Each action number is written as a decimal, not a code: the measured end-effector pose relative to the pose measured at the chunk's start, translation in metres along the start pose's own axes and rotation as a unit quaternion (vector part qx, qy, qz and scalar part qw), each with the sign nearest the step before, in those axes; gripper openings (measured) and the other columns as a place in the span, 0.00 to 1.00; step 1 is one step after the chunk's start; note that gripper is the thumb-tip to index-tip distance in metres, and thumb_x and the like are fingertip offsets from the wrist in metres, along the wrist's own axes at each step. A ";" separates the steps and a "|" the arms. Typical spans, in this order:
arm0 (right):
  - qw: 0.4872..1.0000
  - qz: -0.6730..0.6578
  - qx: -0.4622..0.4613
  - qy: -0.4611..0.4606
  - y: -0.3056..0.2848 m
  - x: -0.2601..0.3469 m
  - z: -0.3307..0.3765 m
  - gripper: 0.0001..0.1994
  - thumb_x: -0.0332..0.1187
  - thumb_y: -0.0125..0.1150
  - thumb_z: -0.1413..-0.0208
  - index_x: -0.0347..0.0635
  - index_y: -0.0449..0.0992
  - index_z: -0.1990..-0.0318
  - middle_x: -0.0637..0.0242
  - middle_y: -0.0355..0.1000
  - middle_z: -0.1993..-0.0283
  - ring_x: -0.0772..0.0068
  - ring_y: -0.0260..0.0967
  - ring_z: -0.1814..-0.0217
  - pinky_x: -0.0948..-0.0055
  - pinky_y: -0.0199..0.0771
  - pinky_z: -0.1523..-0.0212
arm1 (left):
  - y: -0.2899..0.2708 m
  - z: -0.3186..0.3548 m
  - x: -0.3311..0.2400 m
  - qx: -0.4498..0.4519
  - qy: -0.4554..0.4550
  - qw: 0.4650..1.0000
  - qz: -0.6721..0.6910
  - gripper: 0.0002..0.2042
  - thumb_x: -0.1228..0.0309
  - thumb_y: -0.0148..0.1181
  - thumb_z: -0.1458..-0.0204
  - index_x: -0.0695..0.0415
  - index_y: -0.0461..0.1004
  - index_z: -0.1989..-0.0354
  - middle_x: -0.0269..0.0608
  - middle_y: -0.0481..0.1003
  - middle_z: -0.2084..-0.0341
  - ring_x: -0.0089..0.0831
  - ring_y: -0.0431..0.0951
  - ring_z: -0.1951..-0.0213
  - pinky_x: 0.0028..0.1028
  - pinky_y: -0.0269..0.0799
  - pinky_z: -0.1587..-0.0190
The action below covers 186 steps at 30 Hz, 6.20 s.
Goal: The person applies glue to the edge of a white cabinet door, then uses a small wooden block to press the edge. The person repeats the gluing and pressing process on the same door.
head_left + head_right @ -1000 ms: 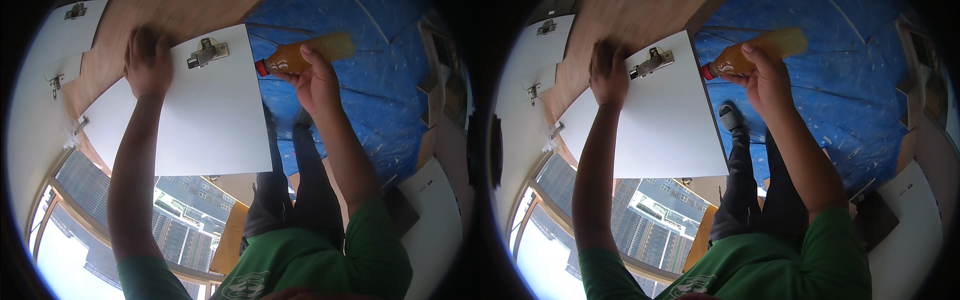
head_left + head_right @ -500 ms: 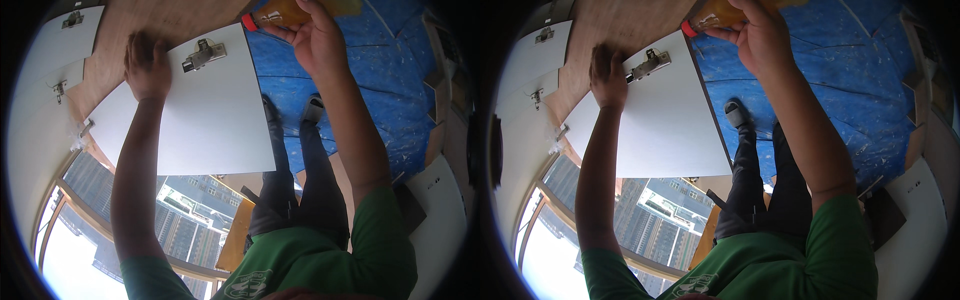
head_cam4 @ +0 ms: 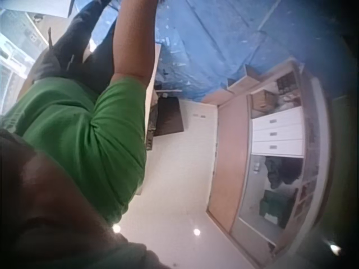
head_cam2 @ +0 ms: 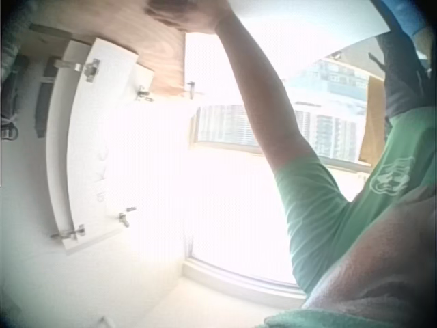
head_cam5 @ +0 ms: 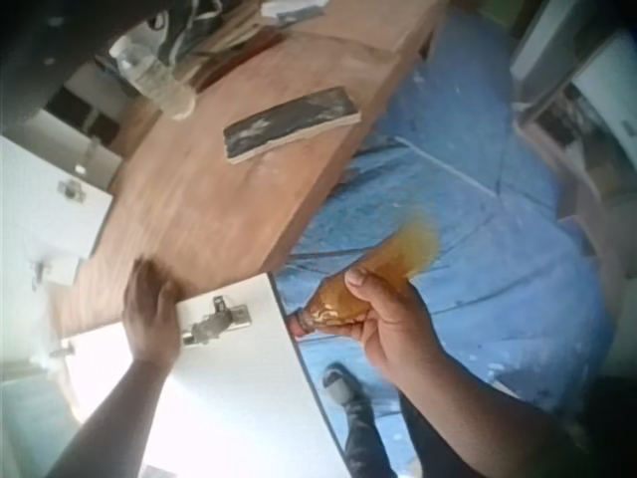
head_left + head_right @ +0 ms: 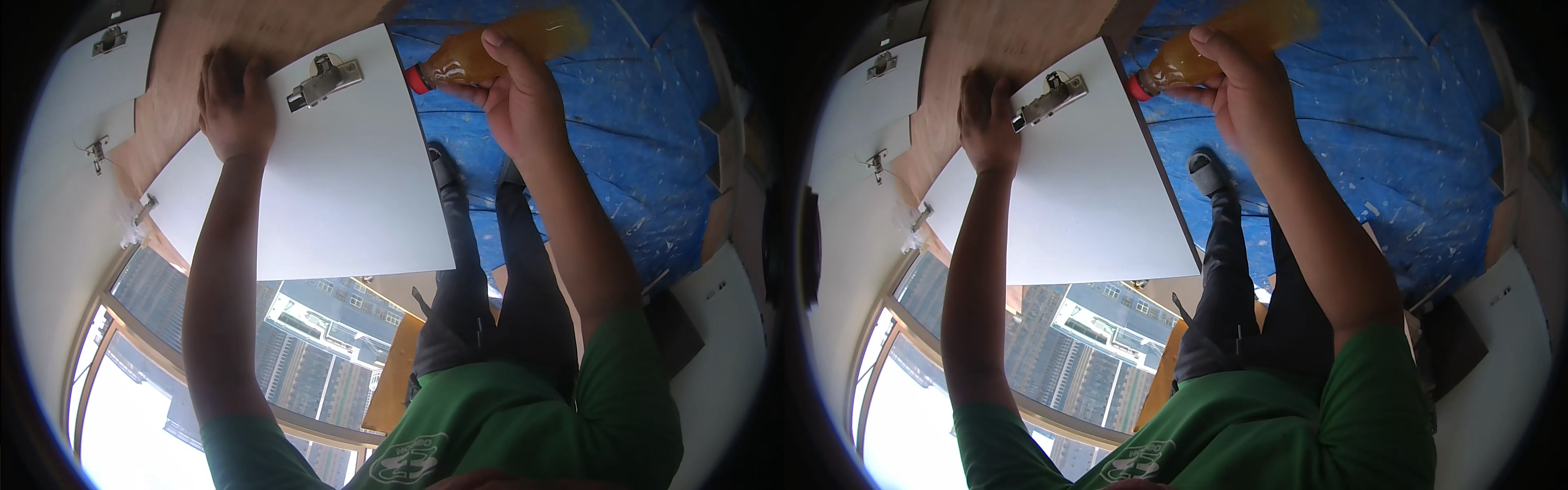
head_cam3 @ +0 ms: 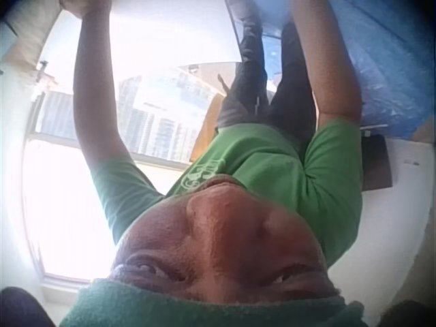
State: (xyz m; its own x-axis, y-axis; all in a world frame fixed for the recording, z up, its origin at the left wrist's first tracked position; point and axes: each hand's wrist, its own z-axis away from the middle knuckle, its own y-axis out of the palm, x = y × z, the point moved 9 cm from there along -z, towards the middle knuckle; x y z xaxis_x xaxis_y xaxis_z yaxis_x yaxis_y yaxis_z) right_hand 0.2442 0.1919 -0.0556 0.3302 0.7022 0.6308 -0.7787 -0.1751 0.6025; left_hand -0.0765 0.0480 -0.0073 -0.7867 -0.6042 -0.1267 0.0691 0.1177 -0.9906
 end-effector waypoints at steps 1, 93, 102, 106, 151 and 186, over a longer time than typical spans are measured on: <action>1.000 -0.006 -0.008 0.011 -0.004 -0.004 0.005 0.19 0.42 0.64 0.38 0.43 0.70 0.45 0.60 0.76 0.49 0.58 0.78 0.44 0.50 0.83 0.44 | 0.001 0.000 0.002 -0.004 0.010 1.000 -0.005 0.34 0.46 0.50 0.41 0.51 0.62 0.29 0.42 0.59 0.28 0.44 0.57 0.27 0.46 0.50 0.28; 0.993 -0.099 0.021 -0.058 -0.019 -0.023 0.039 0.19 0.37 0.64 0.37 0.39 0.68 0.43 0.53 0.74 0.45 0.53 0.71 0.34 0.45 0.79 0.41 | -0.003 0.004 -0.020 0.002 0.172 0.985 -0.008 0.19 0.73 0.54 0.39 0.46 0.69 0.39 0.58 0.65 0.34 0.58 0.60 0.30 0.51 0.62 0.33; 0.993 -0.116 0.009 -0.029 -0.027 -0.032 0.056 0.23 0.36 0.68 0.42 0.39 0.68 0.44 0.55 0.74 0.48 0.53 0.74 0.39 0.46 0.81 0.44 | -0.005 0.007 -0.019 -0.008 0.191 0.981 -0.031 0.18 0.72 0.53 0.38 0.47 0.70 0.40 0.61 0.65 0.35 0.61 0.60 0.30 0.53 0.63 0.33; 0.982 -0.182 0.032 -0.025 -0.008 -0.018 0.017 0.19 0.34 0.69 0.42 0.37 0.69 0.49 0.56 0.76 0.53 0.57 0.80 0.49 0.52 0.85 0.48 | -0.003 0.003 -0.018 -0.011 0.173 0.985 -0.006 0.16 0.71 0.53 0.38 0.47 0.70 0.41 0.61 0.66 0.35 0.61 0.62 0.31 0.53 0.64 0.34; 0.977 -0.205 -0.007 0.063 -0.052 -0.064 0.080 0.30 0.50 0.63 0.37 0.40 0.63 0.37 0.41 0.69 0.38 0.47 0.72 0.37 0.51 0.84 0.45 | -0.001 0.005 -0.011 -0.011 0.214 0.975 -0.062 0.16 0.72 0.54 0.38 0.44 0.71 0.42 0.60 0.63 0.33 0.58 0.61 0.30 0.48 0.63 0.32; 0.993 -0.114 0.015 -0.027 -0.036 -0.040 0.057 0.23 0.34 0.69 0.42 0.37 0.68 0.43 0.52 0.73 0.45 0.53 0.72 0.36 0.48 0.80 0.42 | -0.002 0.003 -0.018 -0.012 0.215 0.975 -0.054 0.14 0.71 0.53 0.37 0.45 0.72 0.44 0.61 0.65 0.35 0.58 0.63 0.31 0.47 0.64 0.32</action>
State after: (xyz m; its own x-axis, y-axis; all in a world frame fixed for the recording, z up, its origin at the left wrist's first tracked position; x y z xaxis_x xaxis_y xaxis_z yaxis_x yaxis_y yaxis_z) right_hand 0.2891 0.1313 -0.0744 0.5243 0.6883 0.5014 -0.6652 -0.0366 0.7458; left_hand -0.0608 0.0558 -0.0028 -0.9735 -0.2281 0.0166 -0.0388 0.0930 -0.9949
